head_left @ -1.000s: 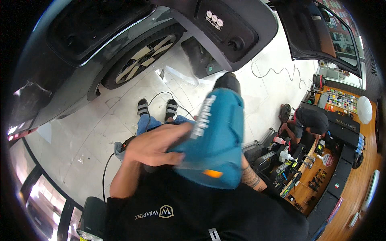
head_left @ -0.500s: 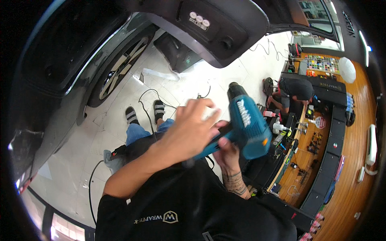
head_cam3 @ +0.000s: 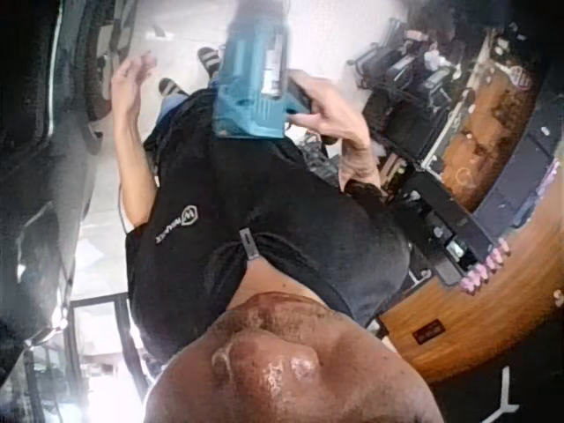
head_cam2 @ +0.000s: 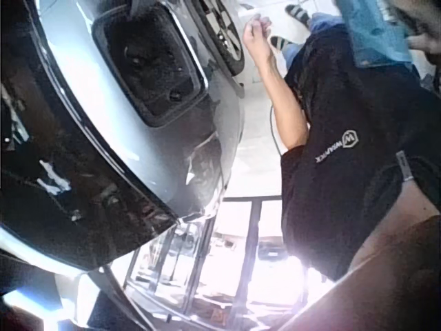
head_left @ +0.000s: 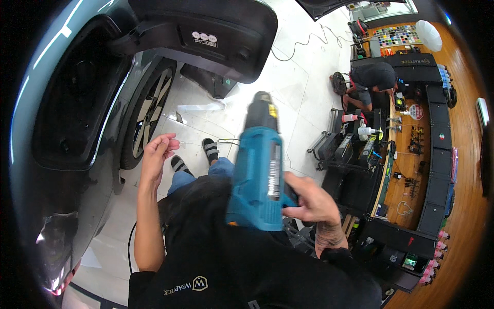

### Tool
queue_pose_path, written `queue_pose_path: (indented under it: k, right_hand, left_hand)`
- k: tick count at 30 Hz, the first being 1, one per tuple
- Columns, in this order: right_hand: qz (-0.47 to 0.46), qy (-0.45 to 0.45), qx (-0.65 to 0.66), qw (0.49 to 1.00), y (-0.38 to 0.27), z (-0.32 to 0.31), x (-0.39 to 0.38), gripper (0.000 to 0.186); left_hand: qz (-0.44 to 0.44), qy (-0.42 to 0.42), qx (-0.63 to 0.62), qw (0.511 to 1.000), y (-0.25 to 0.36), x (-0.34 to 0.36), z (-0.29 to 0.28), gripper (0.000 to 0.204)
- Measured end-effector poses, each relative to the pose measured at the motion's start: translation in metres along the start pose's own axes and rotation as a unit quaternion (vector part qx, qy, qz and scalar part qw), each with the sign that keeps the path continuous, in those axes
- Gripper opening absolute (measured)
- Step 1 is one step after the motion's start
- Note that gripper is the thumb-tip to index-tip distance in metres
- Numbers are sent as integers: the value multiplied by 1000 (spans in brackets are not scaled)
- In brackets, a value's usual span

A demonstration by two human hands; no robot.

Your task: The person uses a heat gun to apply a vinyl wrap to the rear fuel door and side window trim of a gray SUV. They smooth the material with a cloth while heating, then trim excess wrap with a knife and wipe the finished areas.

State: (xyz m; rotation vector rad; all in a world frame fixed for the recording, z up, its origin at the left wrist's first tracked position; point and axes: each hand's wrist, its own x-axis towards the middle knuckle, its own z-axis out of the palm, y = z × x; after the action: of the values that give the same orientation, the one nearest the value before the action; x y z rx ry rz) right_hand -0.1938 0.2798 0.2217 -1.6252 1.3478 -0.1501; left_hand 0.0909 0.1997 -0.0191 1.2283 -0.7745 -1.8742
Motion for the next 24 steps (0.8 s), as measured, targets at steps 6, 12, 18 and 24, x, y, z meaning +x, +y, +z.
queue_pose_path:
  k: [6, 12, 18, 24]
  right_hand:
    - [-75, 5, -8, 997, 1, 32, 26, 66]
    - [-137, 15, -12, 990, 1, 32, 35, 63]
    - [9, 24, 41, 999, 50, 11, 4, 56]
    - [163, 171, 170, 957, 154, -14, -5, 49]
  left_hand:
    - [-24, -2, -142, 990, -15, 10, -3, 29]
    - [-48, 30, -253, 966, -30, 27, -1, 28]
    - [12, -18, -431, 902, -28, 82, 37, 33]
    - [113, -281, -629, 717, 14, 126, 155, 47]
